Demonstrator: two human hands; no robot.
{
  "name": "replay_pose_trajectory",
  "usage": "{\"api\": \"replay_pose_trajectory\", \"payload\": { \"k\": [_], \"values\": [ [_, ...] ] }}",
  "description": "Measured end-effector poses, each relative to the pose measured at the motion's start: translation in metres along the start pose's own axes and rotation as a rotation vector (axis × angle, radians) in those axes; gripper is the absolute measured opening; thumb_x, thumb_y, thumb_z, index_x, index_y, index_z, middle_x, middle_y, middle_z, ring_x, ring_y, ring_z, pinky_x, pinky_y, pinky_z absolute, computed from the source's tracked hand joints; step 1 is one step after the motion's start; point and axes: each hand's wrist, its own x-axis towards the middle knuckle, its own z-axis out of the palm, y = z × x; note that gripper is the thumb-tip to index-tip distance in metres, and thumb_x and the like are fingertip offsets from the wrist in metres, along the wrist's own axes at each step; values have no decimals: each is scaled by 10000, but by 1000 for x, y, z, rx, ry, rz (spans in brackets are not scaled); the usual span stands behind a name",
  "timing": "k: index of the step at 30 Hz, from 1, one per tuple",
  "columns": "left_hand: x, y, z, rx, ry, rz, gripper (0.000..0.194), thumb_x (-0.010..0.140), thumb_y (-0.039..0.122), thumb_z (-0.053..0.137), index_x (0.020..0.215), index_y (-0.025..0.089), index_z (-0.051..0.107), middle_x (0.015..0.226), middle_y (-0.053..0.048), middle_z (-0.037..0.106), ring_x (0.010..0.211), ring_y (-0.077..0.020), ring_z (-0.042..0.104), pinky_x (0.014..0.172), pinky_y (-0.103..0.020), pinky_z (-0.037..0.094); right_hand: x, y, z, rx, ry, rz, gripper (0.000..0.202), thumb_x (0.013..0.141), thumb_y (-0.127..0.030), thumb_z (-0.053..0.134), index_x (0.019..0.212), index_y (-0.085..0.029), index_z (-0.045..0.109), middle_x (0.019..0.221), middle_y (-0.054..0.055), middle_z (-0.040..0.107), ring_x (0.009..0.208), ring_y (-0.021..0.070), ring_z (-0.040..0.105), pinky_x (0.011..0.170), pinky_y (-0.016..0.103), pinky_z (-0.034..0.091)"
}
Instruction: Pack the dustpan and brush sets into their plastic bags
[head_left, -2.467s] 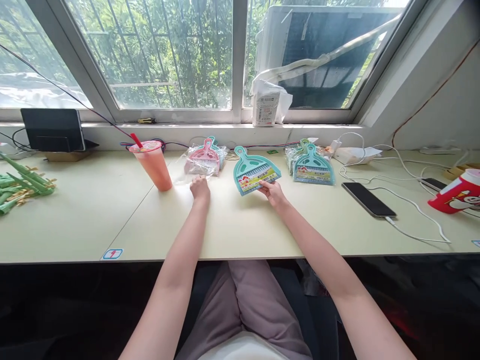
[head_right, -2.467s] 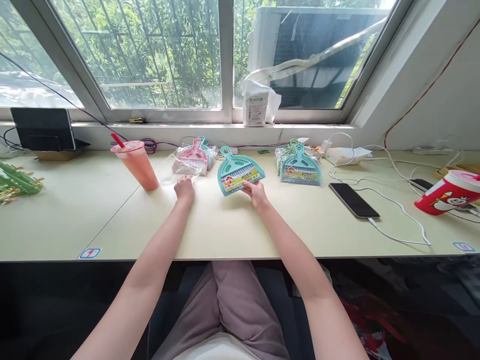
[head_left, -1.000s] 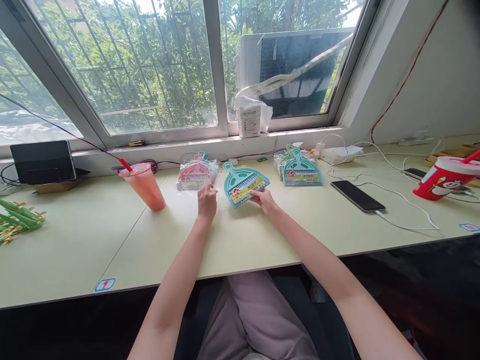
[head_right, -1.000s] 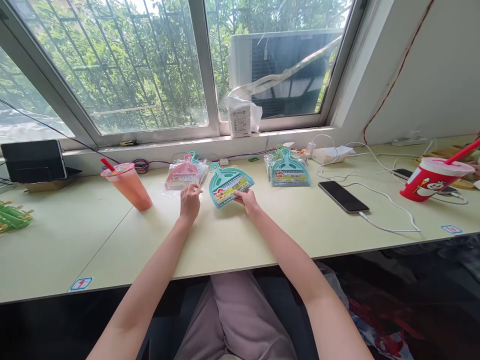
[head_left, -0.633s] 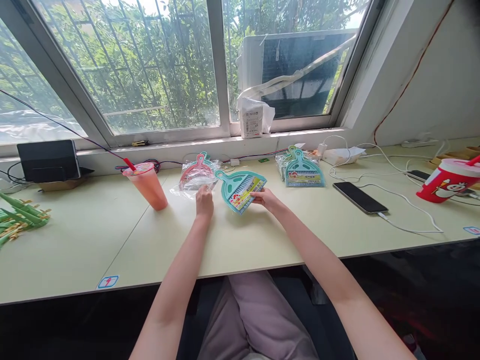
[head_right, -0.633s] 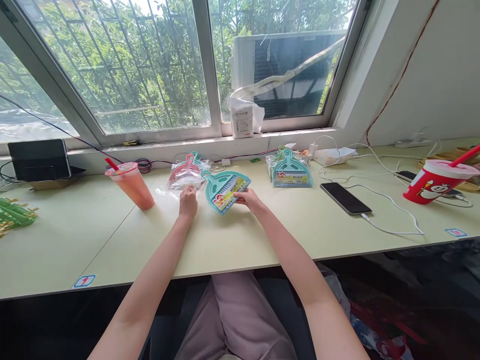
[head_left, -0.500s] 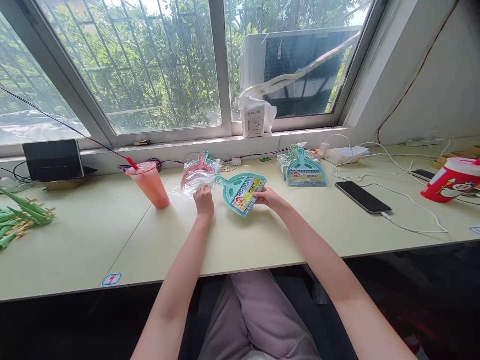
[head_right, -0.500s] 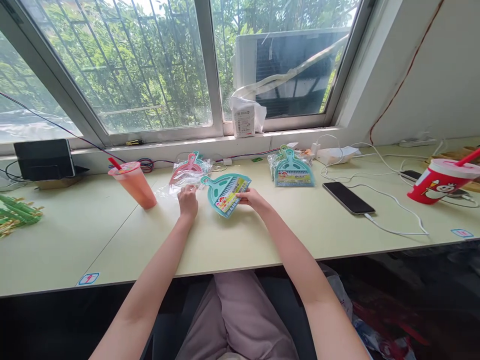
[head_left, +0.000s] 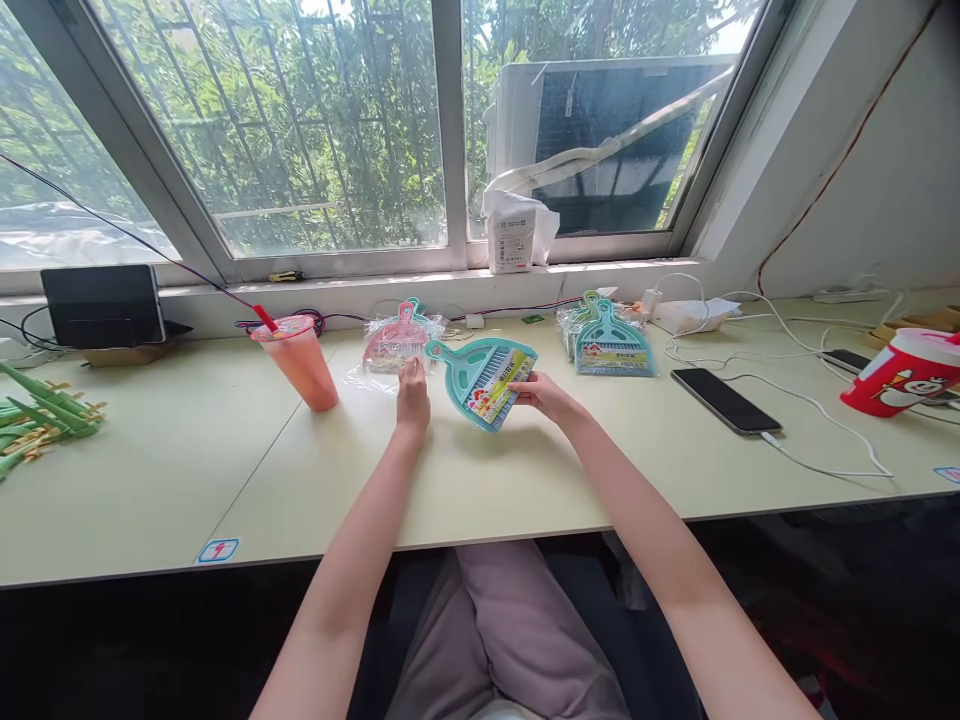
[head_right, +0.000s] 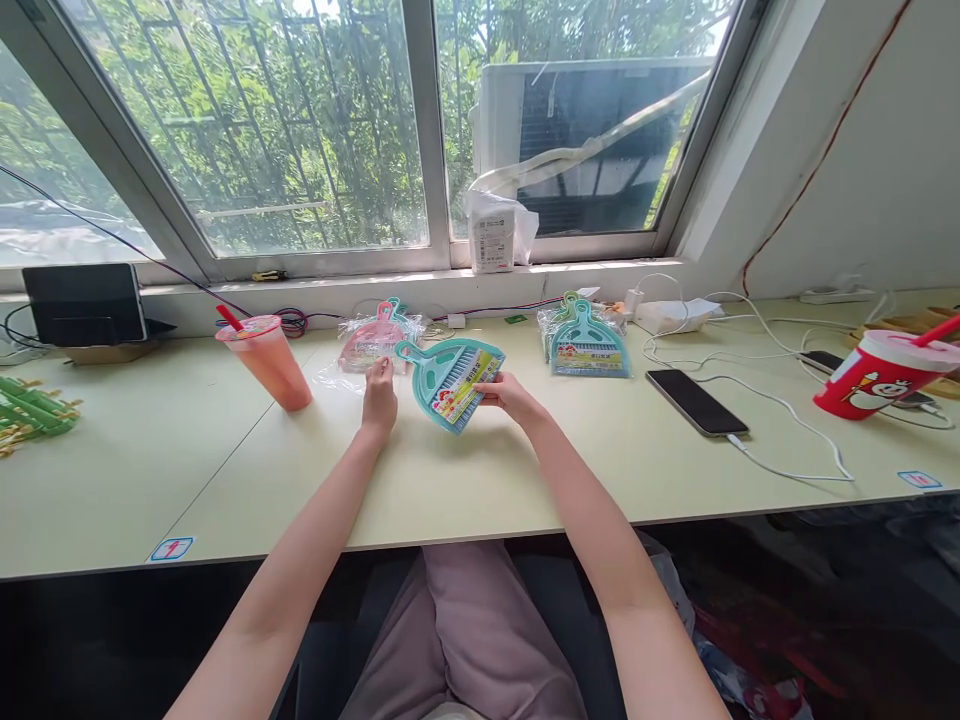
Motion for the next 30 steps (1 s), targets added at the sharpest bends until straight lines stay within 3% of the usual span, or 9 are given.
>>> {"api": "replay_pose_trajectory", "payload": {
  "k": [4,7,9,11,15,21,25,30],
  "values": [
    [0,1,-2,-62,14,-25,661,732,-112,308,1304,93,571,1398,-186,510,1365,-295,432,1092,-474,445,-2,0,1,24,1,-34,230,719,-134,760,943,-135,711,1024,116,760,909,241,734,929,439,586],
    [-1,2,-4,-73,-44,-70,516,723,-101,340,1022,120,697,1368,-168,532,1343,-304,461,1047,-468,486,-4,3,4,5,-47,-17,252,705,-156,784,946,-131,715,1033,125,757,923,251,731,935,447,582],
    [-2,2,-5,-44,-106,-96,427,722,-95,341,819,116,699,1355,-177,534,1323,-310,482,1019,-456,506,-3,5,4,-11,-81,-4,269,701,-164,792,957,-128,716,1044,128,754,931,253,730,936,446,582],
    [-3,2,-5,-8,-135,-112,398,732,-86,338,737,114,683,1368,-185,523,1323,-313,481,1016,-447,507,-1,7,3,-17,-72,6,261,709,-147,781,961,-127,714,1042,125,754,918,246,732,933,444,585],
    [-1,0,-2,29,-109,-147,466,751,-87,325,903,106,721,1409,-186,507,1337,-314,474,1051,-456,481,5,11,-8,-13,15,30,206,744,-87,725,947,-122,708,1000,112,761,874,220,738,917,413,596],
    [2,0,-3,60,-52,-226,662,736,-115,356,1307,122,594,1396,-151,548,1331,-266,486,1105,-408,446,10,14,-23,-37,-52,97,214,776,-68,687,983,-121,700,1038,115,757,875,210,741,852,361,622],
    [-2,10,-10,193,-88,-224,699,759,-113,369,1373,167,550,1417,-117,546,1319,-285,472,1013,-416,520,9,14,-25,-26,54,101,173,781,-48,674,941,-115,683,1021,119,759,845,196,744,856,353,622],
    [-5,19,-10,183,-79,-157,717,791,-94,343,1414,215,522,1466,-116,496,1307,-314,480,950,-454,552,3,9,-14,-11,-46,52,194,774,-72,696,963,-115,703,1027,119,758,889,221,741,913,399,601]
  ]
}}
